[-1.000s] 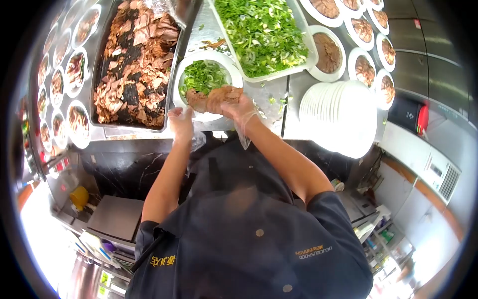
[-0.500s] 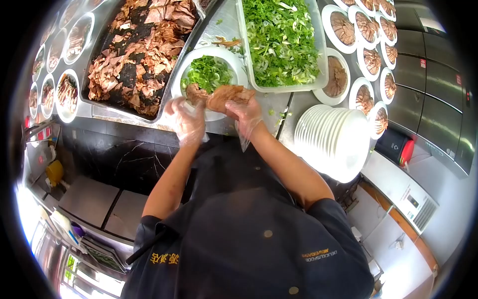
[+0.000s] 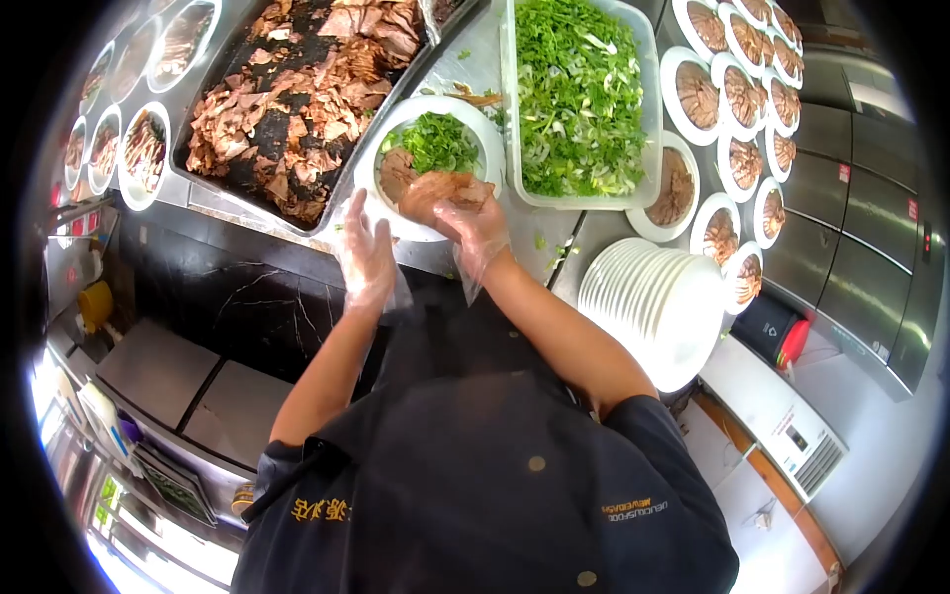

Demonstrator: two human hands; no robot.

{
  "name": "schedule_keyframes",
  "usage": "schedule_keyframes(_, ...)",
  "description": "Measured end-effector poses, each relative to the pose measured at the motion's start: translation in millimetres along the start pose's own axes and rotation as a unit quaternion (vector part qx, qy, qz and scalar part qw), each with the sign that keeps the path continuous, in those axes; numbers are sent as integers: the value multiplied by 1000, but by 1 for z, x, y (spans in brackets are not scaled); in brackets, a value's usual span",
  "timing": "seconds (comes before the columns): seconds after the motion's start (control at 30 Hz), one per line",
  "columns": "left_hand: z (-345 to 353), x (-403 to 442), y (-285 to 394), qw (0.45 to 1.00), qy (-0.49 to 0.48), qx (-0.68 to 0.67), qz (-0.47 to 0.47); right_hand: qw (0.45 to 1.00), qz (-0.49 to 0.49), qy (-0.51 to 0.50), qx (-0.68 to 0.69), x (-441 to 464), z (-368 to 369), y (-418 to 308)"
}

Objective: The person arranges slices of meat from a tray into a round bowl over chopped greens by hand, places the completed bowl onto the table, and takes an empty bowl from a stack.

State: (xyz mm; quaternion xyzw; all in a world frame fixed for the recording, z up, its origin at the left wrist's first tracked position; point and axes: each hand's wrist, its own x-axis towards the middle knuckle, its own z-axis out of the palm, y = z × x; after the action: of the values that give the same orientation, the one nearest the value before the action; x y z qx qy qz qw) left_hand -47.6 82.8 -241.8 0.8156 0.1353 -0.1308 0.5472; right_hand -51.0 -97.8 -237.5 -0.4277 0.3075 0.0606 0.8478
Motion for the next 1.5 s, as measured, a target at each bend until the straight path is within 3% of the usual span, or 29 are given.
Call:
schedule_keyframes(0.03, 16, -3, -6, 957, 41, -282, -55, 1000, 0, -5, -2, 0, 0, 0)
schedule_keyframes(0.07, 16, -5, -17, 956, 46, -284, -55, 1000, 16, -14, -3, -2, -2, 1)
schedule_keyframes(0.13, -3, -8, 14, 871, -80, -412, -256, 999, 34, -26, -8, -5, -5, 2)
schedule_keyframes(0.2, -6, -3, 5, 865, -101, -411, -269, 998, 56, -32, -27, -11, -9, 4)
schedule_keyframes(0.27, 3, -1, -35, 908, -149, -330, -212, 996, 61, -12, -57, -17, -18, 10)
schedule_keyframes(0.37, 11, 2, -56, 937, -134, -281, -159, 994, 51, 15, -100, -16, -27, 19)
schedule_keyframes(0.53, 6, 24, -20, 941, -83, -294, -143, 993, 3, 36, -111, 9, -7, 21)
schedule_keyframes(0.6, 0, 35, -6, 997, -52, -60, -17, 977, -42, 10, -207, 24, -4, 22)
schedule_keyframes(0.67, 6, 47, -19, 995, -48, -92, -11, 973, -92, -36, -207, 34, -8, 26)
schedule_keyframes(0.77, 4, 50, -16, 997, -61, -21, 31, 938, -145, -61, -308, 51, -34, 32)
schedule_keyframes(0.8, 2, 50, -16, 997, -61, -23, 29, 888, -168, -75, -422, 38, -23, 8)
schedule_keyframes(0.83, -1, 51, -12, 991, -73, 77, 80, 823, -188, -88, -529, 31, -19, -7)
schedule_keyframes(0.87, -2, 51, -10, 972, -84, 176, 131, 823, -187, -87, -530, 32, -23, -9)
schedule_keyframes(0.97, -2, 45, -7, 954, -33, 214, 207, 792, -226, -115, -556, 38, -36, -13)
schedule_keyframes(1.0, 4, 37, -9, 954, -33, 214, 207, 788, -220, -126, -561, 40, -38, -15)
schedule_keyframes(1.07, 27, 18, -23, 987, 121, 100, 42, 784, -215, -137, -566, 39, -39, -19)
schedule_keyframes(1.1, 32, 20, -31, 989, 85, 77, -93, 763, -216, -144, -591, 36, -36, -22)
schedule_keyframes(1.2, 55, 18, -54, 991, 109, 28, -69, 731, -230, -149, -625, 34, -34, -21)
schedule_keyframes(1.23, 51, 18, -41, 987, 102, 88, -87, 719, -242, -146, -635, 33, -35, -20)
schedule_keyframes(1.27, 49, 26, -44, 987, 103, 87, -88, 718, -241, -147, -636, 32, -36, -19)
schedule_keyframes(1.33, 39, 48, -44, 987, 112, 115, -6, 733, -255, -141, -615, 30, -33, -18)
schedule_keyframes(1.37, 34, 51, -37, 990, 90, 105, -37, 732, -255, -141, -616, 31, -35, -12)
schedule_keyframes(1.43, 25, 42, -17, 990, 87, 106, -28, 815, -202, -138, -526, 34, -38, 1)
schedule_keyframes(1.47, 23, 38, -13, 990, 83, 109, -17, 814, -202, -139, -526, 34, -38, 2)
schedule_keyframes(1.5, 23, 34, -18, 976, 96, 165, 109, 822, -185, -123, -524, 30, -32, -1)
